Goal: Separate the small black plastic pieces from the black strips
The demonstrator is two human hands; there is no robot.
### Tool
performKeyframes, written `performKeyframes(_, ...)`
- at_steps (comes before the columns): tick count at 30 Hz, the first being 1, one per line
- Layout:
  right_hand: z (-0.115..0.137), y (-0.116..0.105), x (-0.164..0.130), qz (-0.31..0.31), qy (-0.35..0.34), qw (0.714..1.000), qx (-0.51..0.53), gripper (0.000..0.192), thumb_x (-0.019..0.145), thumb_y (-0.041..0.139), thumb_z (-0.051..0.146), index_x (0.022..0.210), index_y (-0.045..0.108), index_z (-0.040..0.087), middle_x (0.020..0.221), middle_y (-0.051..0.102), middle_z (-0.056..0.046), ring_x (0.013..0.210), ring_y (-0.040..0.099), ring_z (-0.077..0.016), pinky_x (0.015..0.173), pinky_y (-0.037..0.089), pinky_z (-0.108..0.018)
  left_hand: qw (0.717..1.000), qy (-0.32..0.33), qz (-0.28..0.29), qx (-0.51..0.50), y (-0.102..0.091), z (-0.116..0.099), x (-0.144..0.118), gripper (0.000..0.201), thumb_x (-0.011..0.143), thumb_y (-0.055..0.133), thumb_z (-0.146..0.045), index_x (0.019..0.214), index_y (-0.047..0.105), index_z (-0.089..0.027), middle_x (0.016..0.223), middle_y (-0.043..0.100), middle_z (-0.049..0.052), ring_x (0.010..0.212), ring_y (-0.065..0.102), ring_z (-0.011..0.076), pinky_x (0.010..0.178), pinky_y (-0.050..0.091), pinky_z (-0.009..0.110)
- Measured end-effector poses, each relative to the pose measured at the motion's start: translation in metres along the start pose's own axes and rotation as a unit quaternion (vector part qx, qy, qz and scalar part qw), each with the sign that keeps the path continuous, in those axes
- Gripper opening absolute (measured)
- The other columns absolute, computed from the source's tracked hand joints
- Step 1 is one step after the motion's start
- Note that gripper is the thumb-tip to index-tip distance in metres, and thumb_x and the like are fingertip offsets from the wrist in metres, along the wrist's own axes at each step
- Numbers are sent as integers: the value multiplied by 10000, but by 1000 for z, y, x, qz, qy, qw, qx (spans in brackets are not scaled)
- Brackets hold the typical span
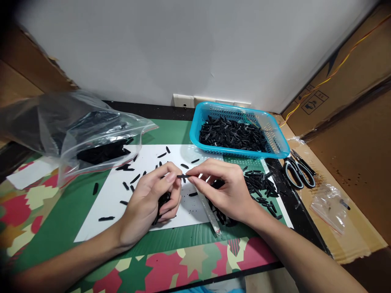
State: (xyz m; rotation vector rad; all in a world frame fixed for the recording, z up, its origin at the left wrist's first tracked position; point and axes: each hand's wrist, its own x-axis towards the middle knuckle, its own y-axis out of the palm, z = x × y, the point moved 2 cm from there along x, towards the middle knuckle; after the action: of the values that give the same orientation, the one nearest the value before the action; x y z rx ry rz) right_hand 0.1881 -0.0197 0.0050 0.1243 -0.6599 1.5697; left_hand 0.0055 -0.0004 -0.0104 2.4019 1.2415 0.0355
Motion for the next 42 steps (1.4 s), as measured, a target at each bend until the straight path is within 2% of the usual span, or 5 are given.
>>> performKeyframes(19,-7,2,-1,8,80,994,76,104,929,785,252,994,813,176,862,789,-45,616,717,-126,522,582,-216,999,10,-19,36,-1,1,0,302,1010,624,-519,929,512,-250,488,396,-120,370,286,48,377,240,114)
performKeyframes(27,-1,-22,3,-109,-126,972,-164,181,898,744,91,1013,785,224,883,777,-46,717,693,-176,640,577,-327,999,-29,-40,1,-2,1,0,311,1039,514,-564,994,543,-258,530,406,-105,386,306,64,363,223,124)
performKeyframes(34,-4,-21,6,-109,-88,978,-153,73,941,729,172,958,767,232,820,751,-37,656,647,-175,564,520,-327,998,-44,-46,-15,-2,0,1,332,1025,508,-583,973,538,-257,517,407,-102,378,293,71,349,209,119)
performKeyframes(37,-4,-24,10,-132,-129,952,-244,115,937,729,154,1001,767,241,883,777,-50,739,687,-205,639,546,-357,997,-48,-45,-28,-2,0,2,319,1023,501,-570,962,545,-261,509,404,-100,375,276,73,345,199,120)
performKeyframes(42,-13,-47,18,-223,-96,860,-449,137,967,707,205,1084,777,219,1013,769,-107,957,666,-303,867,524,-503,996,-54,-54,-47,-1,1,4,301,1021,469,-554,953,540,-270,501,390,-99,381,251,78,347,177,121)
